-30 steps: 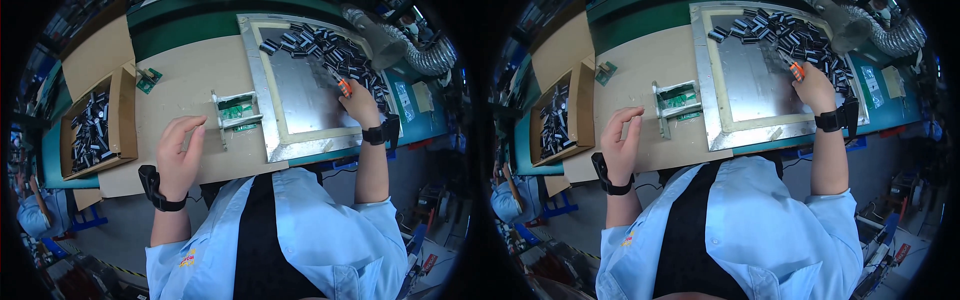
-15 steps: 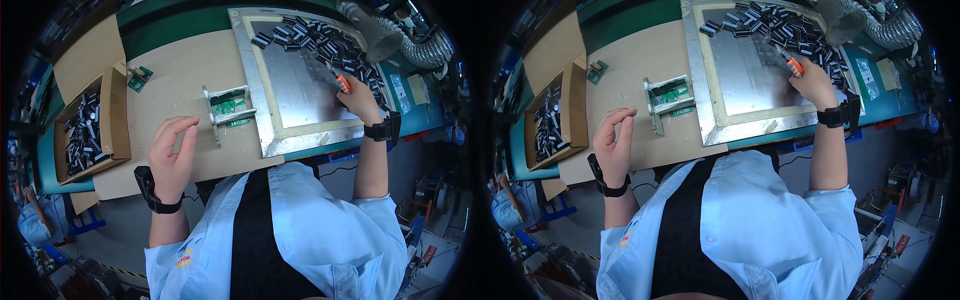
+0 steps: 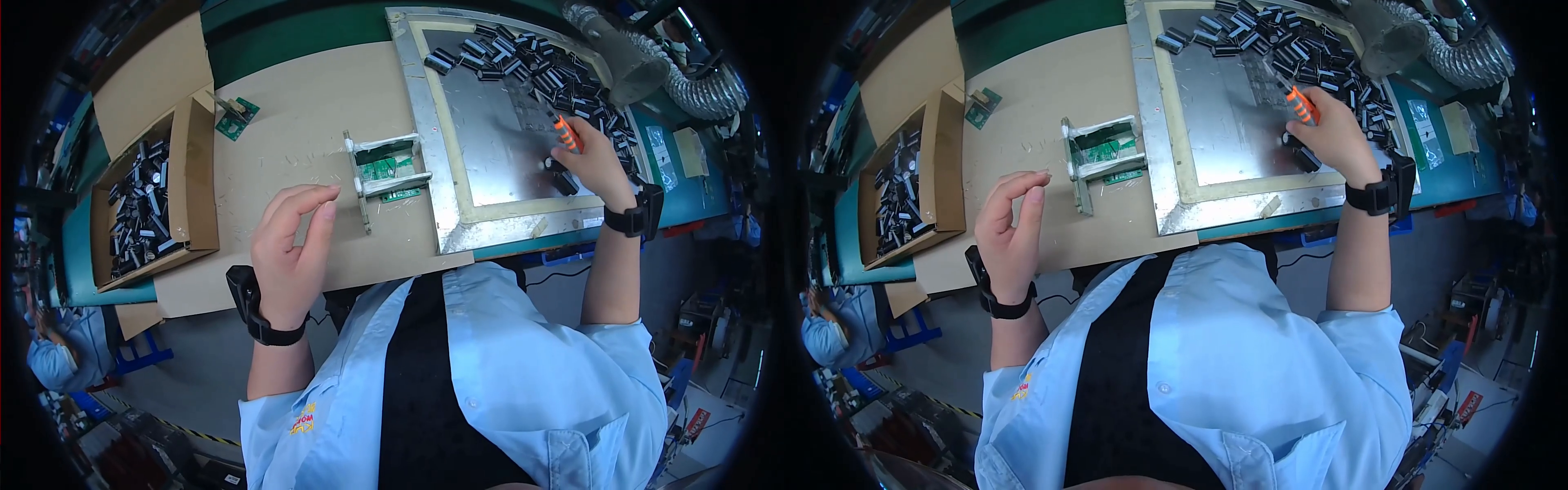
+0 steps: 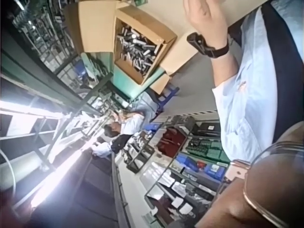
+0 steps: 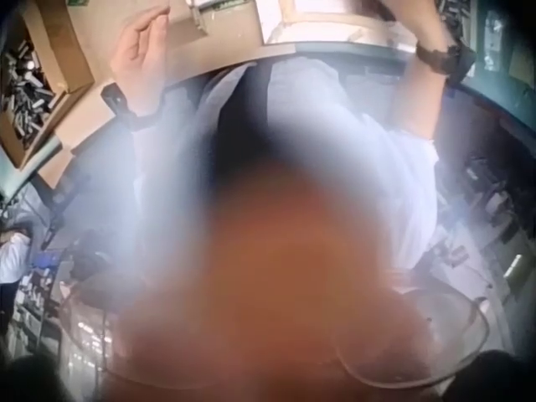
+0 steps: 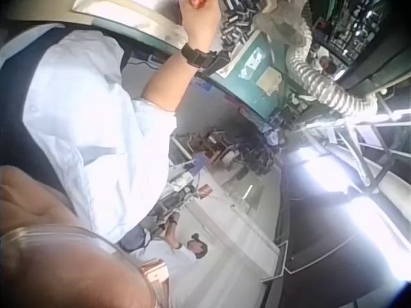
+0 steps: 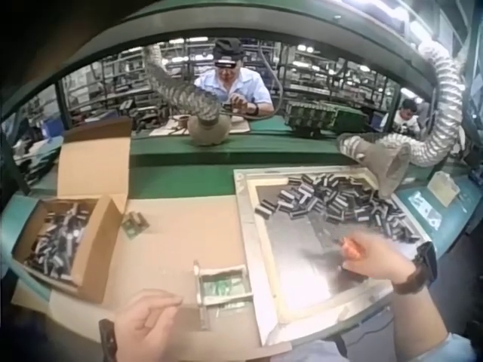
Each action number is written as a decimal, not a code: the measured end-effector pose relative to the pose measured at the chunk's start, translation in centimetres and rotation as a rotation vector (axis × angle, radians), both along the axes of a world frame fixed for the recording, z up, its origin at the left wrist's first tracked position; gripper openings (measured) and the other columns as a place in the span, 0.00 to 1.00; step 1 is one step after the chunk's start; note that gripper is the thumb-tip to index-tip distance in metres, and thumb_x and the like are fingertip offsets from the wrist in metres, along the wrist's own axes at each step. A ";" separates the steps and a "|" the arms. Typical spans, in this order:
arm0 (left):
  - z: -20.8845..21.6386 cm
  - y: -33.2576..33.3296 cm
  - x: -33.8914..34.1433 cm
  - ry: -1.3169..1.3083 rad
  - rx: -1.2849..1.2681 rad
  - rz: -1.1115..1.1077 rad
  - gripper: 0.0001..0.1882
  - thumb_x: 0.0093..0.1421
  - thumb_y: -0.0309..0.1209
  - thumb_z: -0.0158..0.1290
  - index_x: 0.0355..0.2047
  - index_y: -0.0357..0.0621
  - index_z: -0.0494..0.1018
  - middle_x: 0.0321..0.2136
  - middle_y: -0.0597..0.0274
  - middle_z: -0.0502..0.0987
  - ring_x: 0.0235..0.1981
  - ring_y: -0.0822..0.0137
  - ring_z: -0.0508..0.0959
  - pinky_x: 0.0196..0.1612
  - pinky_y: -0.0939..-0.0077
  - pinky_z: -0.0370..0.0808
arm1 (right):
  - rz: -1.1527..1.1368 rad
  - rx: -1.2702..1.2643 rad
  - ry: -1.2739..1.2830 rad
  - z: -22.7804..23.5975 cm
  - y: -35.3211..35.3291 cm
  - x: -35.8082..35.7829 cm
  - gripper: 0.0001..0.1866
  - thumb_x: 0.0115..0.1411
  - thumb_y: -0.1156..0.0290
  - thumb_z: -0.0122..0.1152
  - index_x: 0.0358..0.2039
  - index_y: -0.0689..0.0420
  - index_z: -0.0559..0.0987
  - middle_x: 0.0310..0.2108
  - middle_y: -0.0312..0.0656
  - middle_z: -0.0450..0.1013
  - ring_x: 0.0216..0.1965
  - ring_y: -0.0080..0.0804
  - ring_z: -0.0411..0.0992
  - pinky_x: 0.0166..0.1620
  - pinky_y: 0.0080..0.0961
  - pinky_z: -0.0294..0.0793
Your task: Using pliers to trim pins or excess material from electronic components at a workbench.
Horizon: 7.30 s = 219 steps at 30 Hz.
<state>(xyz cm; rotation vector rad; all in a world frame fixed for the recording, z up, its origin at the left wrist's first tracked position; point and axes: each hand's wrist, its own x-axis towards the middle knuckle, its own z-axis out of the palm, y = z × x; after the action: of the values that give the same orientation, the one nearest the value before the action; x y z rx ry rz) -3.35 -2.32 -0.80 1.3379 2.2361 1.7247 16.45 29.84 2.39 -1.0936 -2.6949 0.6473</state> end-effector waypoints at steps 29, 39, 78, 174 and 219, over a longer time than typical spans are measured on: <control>2.5 2.3 2.5 -1.356 0.209 -0.611 0.19 0.67 0.36 0.40 0.50 0.35 0.66 0.38 0.61 0.74 0.37 0.74 0.75 0.40 0.81 0.74 | 0.980 0.004 0.751 0.8 -14.5 -8.1 0.19 0.41 0.78 0.67 0.36 0.55 0.74 0.34 0.39 0.73 0.39 0.40 0.71 0.45 0.32 0.69; 2.6 1.5 2.5 -1.304 0.284 -0.620 0.20 0.66 0.30 0.42 0.56 0.36 0.62 0.43 0.60 0.72 0.42 0.74 0.72 0.47 0.79 0.70 | 0.915 -0.368 0.770 1.2 -14.6 -7.8 0.19 0.46 0.78 0.65 0.41 0.58 0.72 0.38 0.41 0.72 0.45 0.36 0.70 0.50 0.31 0.66; -3.6 1.8 -1.8 -0.564 0.081 -0.086 0.13 0.52 0.20 0.58 0.39 0.35 0.75 0.32 0.61 0.78 0.32 0.74 0.77 0.37 0.83 0.75 | 0.859 0.051 0.298 -1.5 -10.3 -8.5 0.13 0.45 0.83 0.55 0.34 0.59 0.73 0.31 0.44 0.72 0.37 0.44 0.70 0.44 0.34 0.65; -4.0 1.0 -0.1 -0.071 0.061 0.099 0.14 0.48 0.23 0.61 0.36 0.38 0.73 0.30 0.60 0.76 0.29 0.69 0.75 0.34 0.78 0.73 | 0.326 -1.223 -0.029 0.5 -12.9 -6.3 0.24 0.58 0.60 0.56 0.48 0.66 0.70 0.27 0.35 0.70 0.28 0.21 0.69 0.33 0.19 0.71; 1.0 -0.3 0.8 -0.217 0.051 -0.135 0.09 0.58 0.20 0.50 0.39 0.36 0.72 0.39 0.58 0.75 0.39 0.71 0.74 0.44 0.81 0.69 | 0.048 -0.093 0.192 -0.1 -4.4 1.0 0.21 0.48 0.78 0.62 0.44 0.62 0.71 0.37 0.39 0.73 0.38 0.24 0.70 0.43 0.21 0.69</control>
<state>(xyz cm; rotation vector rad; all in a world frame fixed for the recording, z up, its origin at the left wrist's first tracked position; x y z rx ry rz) -2.50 -2.60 0.18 1.2134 1.9541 1.7945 17.41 25.48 2.25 -0.9368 -2.5557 0.8475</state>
